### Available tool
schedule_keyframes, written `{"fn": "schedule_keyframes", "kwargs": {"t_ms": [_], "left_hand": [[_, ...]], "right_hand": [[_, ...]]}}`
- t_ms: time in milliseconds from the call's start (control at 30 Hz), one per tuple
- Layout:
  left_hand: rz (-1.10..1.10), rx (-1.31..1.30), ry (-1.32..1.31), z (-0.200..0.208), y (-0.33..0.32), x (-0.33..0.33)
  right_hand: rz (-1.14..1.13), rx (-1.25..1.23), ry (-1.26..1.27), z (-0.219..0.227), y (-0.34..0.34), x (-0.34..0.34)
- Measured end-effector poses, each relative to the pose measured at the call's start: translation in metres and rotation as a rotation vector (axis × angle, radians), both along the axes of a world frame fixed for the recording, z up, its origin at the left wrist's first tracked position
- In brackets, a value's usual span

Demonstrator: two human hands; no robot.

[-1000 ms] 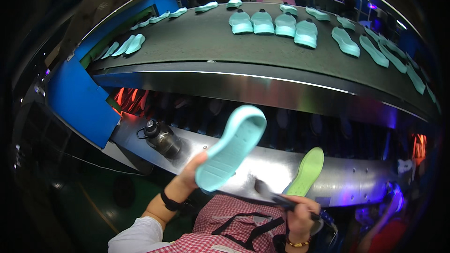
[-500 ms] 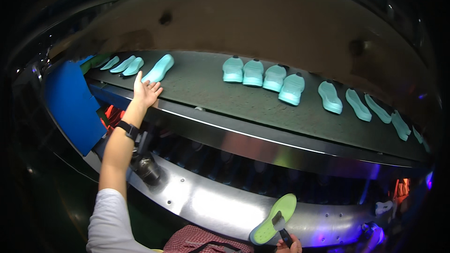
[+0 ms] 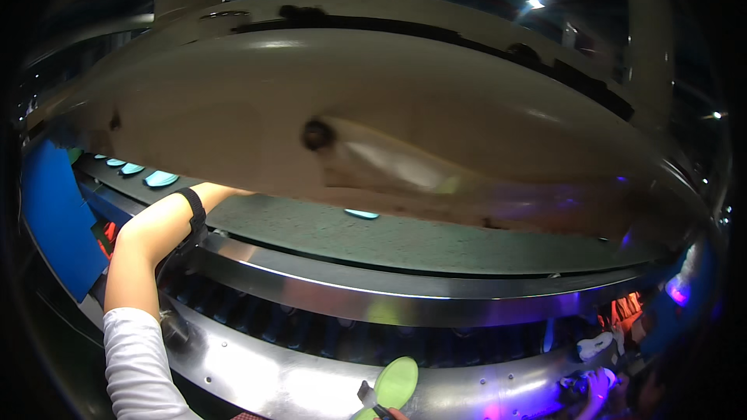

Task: Applying a liquid coating to shoe soles with a brush.

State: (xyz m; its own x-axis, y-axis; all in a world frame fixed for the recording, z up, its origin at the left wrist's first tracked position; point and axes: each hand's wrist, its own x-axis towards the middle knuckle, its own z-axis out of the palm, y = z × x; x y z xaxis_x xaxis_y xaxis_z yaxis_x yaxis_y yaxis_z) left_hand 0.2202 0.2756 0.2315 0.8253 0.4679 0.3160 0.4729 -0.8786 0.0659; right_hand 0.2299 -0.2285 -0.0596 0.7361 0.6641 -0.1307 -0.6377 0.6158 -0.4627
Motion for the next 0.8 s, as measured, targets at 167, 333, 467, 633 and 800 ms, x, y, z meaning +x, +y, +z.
{"fn": "schedule_keyframes", "kwargs": {"t_ms": [167,333,467,633,800], "left_hand": [[-0.077,-0.070,0.004,0.011,-0.024,0.047],[-0.123,-0.152,0.059,0.009,-0.047,0.082],[-0.143,-0.231,0.107,0.004,-0.068,0.076],[-0.302,-0.368,0.098,0.000,-0.115,0.042],[-0.490,-0.473,-0.161,-0.013,-0.160,-0.020]], "right_hand": [[-0.016,-0.035,-0.042,0.004,-0.006,0.012],[0.000,-0.128,-0.087,-0.005,-0.019,0.020],[-0.025,-0.137,0.025,0.010,-0.020,0.007],[0.074,0.072,0.004,0.011,-0.022,0.002],[-0.027,-0.139,-0.146,0.019,-0.015,-0.004]]}}
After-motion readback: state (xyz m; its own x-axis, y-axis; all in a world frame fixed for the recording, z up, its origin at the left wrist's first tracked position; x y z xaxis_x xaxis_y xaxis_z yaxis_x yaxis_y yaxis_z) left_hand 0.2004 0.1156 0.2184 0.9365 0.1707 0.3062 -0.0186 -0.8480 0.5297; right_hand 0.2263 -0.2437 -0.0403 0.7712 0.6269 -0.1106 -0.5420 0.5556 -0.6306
